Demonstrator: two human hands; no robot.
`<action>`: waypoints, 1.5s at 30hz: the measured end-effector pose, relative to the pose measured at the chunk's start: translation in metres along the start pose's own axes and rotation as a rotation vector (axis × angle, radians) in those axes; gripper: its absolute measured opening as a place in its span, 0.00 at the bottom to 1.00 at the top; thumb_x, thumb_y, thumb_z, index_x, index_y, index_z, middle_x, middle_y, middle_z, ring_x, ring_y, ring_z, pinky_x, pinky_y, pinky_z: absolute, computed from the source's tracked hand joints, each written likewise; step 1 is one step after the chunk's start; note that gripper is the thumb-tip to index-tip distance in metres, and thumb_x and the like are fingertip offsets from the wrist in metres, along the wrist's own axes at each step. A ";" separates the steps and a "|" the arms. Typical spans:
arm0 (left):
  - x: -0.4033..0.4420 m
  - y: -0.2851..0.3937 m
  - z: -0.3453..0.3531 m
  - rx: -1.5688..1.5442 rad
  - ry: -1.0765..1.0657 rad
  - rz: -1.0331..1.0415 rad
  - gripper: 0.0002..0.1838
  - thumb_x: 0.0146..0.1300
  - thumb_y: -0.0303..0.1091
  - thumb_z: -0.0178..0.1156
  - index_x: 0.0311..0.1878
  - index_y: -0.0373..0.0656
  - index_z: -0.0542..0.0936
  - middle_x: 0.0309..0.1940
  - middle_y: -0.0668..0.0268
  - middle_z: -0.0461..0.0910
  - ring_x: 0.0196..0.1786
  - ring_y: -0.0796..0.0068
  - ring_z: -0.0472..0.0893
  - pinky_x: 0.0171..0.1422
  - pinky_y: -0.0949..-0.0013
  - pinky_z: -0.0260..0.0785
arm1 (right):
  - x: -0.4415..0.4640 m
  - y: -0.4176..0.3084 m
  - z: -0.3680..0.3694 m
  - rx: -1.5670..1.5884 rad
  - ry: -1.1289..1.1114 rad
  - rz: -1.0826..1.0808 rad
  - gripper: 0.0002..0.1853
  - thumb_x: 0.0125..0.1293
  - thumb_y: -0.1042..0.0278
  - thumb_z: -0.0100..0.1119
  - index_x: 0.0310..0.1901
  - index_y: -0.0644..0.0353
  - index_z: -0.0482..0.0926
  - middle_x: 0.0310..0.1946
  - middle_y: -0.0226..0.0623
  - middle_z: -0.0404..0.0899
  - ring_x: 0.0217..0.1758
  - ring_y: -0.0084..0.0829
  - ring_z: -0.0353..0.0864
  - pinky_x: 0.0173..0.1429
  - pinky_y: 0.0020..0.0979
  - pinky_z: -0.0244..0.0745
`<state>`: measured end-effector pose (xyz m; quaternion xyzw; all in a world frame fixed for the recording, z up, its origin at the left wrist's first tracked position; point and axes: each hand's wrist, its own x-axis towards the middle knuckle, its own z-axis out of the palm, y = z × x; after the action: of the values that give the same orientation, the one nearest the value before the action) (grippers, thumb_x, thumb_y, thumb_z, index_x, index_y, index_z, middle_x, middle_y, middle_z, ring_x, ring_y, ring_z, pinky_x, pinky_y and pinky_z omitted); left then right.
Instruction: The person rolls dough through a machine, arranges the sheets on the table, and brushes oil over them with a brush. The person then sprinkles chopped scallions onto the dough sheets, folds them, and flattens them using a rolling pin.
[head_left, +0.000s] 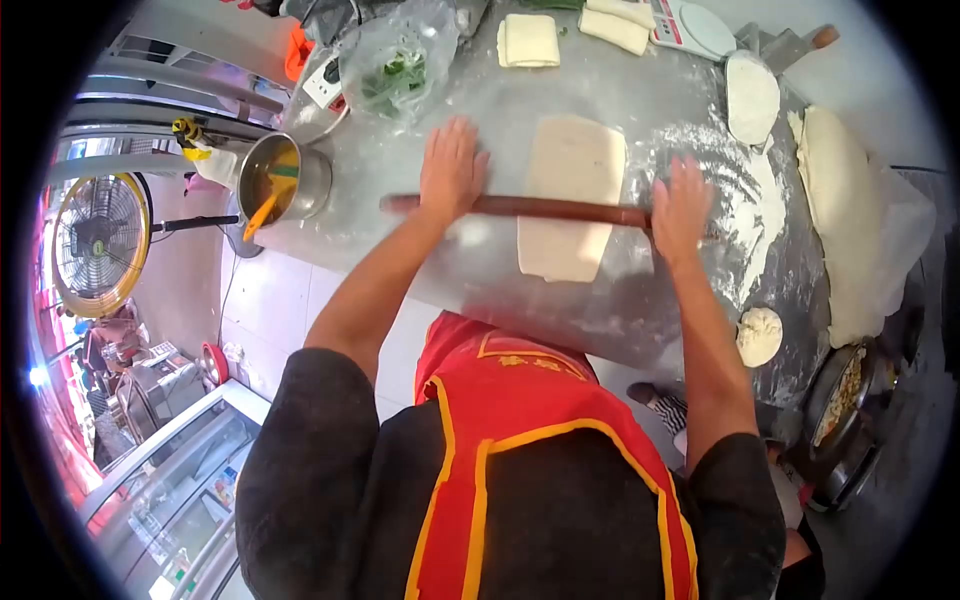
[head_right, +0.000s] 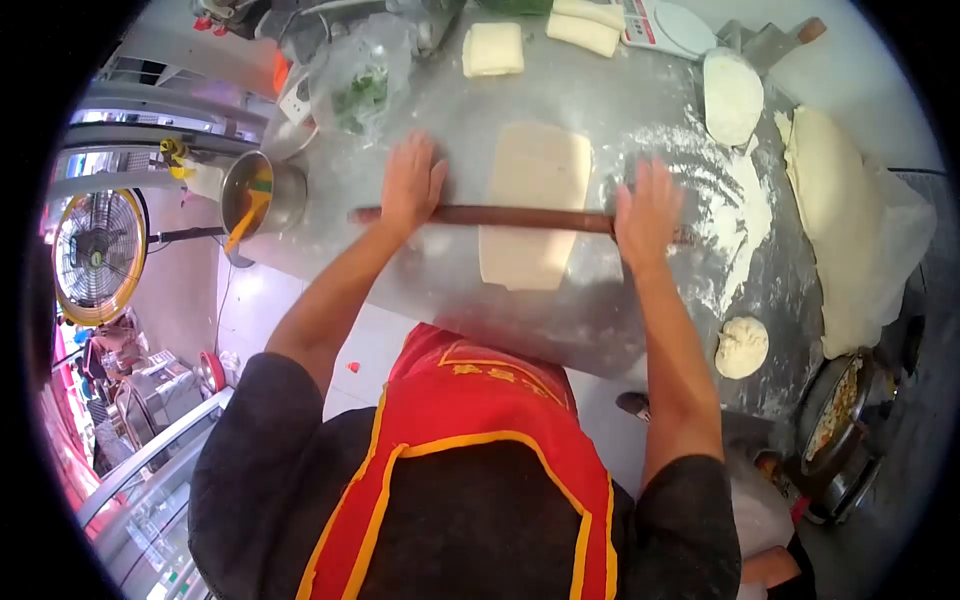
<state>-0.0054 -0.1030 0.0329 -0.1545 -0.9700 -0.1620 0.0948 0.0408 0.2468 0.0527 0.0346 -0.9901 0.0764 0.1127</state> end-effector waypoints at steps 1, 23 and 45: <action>-0.002 0.003 0.006 0.092 0.036 0.013 0.28 0.63 0.42 0.55 0.62 0.33 0.68 0.66 0.50 0.64 0.69 0.52 0.61 0.73 0.49 0.49 | -0.008 0.000 0.016 -0.027 -0.020 -0.025 0.26 0.70 0.57 0.46 0.65 0.62 0.65 0.67 0.45 0.64 0.72 0.42 0.58 0.75 0.51 0.43; -0.147 0.047 -0.063 -0.234 -0.184 -0.013 0.20 0.40 0.35 0.69 0.38 0.45 0.75 0.35 0.62 0.75 0.41 0.59 0.77 0.45 0.58 0.71 | 0.159 -0.093 0.062 0.339 -0.736 -0.082 0.20 0.45 0.59 0.70 0.40 0.58 0.79 0.37 0.40 0.81 0.43 0.42 0.77 0.47 0.41 0.71; -0.139 -0.008 -0.072 -0.291 -0.326 0.065 0.21 0.39 0.36 0.69 0.40 0.43 0.77 0.38 0.61 0.79 0.42 0.57 0.79 0.45 0.59 0.73 | -0.021 0.000 0.006 0.661 -0.490 0.468 0.23 0.58 0.62 0.66 0.51 0.66 0.74 0.37 0.44 0.80 0.40 0.34 0.81 0.45 0.32 0.74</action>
<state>0.1319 -0.1721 0.0647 -0.2218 -0.9335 -0.2699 -0.0815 0.0595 0.2468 0.0424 -0.1385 -0.8912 0.4005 -0.1616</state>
